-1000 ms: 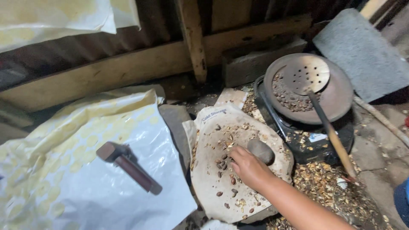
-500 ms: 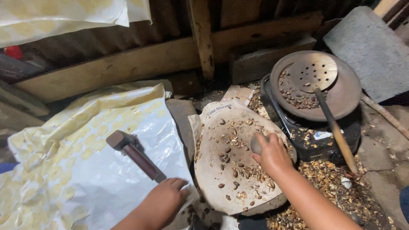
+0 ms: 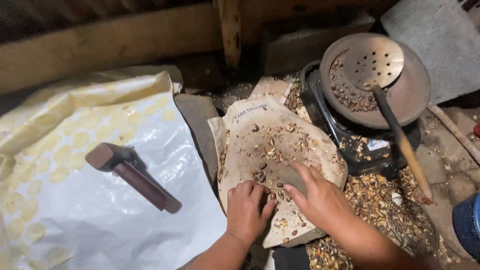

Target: Roasting nuts in a pan, grinding them on a stone slab, and flattening dough circles with a mallet.

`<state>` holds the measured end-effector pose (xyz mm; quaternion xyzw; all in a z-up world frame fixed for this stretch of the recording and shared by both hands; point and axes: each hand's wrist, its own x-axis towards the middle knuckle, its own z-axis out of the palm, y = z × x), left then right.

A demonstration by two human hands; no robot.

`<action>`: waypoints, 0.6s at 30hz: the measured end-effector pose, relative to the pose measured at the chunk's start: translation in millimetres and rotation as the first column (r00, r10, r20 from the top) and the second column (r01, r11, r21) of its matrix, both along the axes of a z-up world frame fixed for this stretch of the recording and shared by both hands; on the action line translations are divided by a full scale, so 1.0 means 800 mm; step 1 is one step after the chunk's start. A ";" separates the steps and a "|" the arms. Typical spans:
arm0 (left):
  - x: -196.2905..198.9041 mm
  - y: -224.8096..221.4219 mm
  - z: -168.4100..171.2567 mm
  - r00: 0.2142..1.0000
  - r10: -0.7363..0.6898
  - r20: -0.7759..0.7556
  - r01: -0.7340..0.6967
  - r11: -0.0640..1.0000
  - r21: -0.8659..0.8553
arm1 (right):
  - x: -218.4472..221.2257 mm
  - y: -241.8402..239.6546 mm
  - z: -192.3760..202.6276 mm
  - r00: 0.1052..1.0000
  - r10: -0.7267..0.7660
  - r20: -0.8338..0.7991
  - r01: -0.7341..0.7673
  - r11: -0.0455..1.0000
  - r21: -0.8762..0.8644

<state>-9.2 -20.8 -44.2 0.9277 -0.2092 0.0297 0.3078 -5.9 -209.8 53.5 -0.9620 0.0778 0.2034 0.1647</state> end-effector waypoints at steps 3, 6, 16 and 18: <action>-0.003 0.001 -0.007 0.998 0.057 0.015 -0.056 0.998 -0.010 | -0.003 0.019 -0.031 0.968 0.252 -0.017 -0.252 0.967 -0.030; -0.007 0.001 -0.013 0.997 0.076 -0.003 -0.076 0.997 -0.024 | 0.003 0.026 -0.018 0.977 0.195 -0.087 -0.198 0.980 -0.025; -0.002 -0.001 -0.003 0.998 0.052 0.036 -0.046 0.987 -0.155 | 0.014 0.027 -0.002 0.983 0.043 -0.177 -0.046 0.999 -0.009; -0.001 0.004 0.002 0.997 0.069 -0.043 -0.076 0.975 -0.210 | 0.013 0.026 -0.020 0.947 0.305 -0.104 -0.320 0.924 -0.207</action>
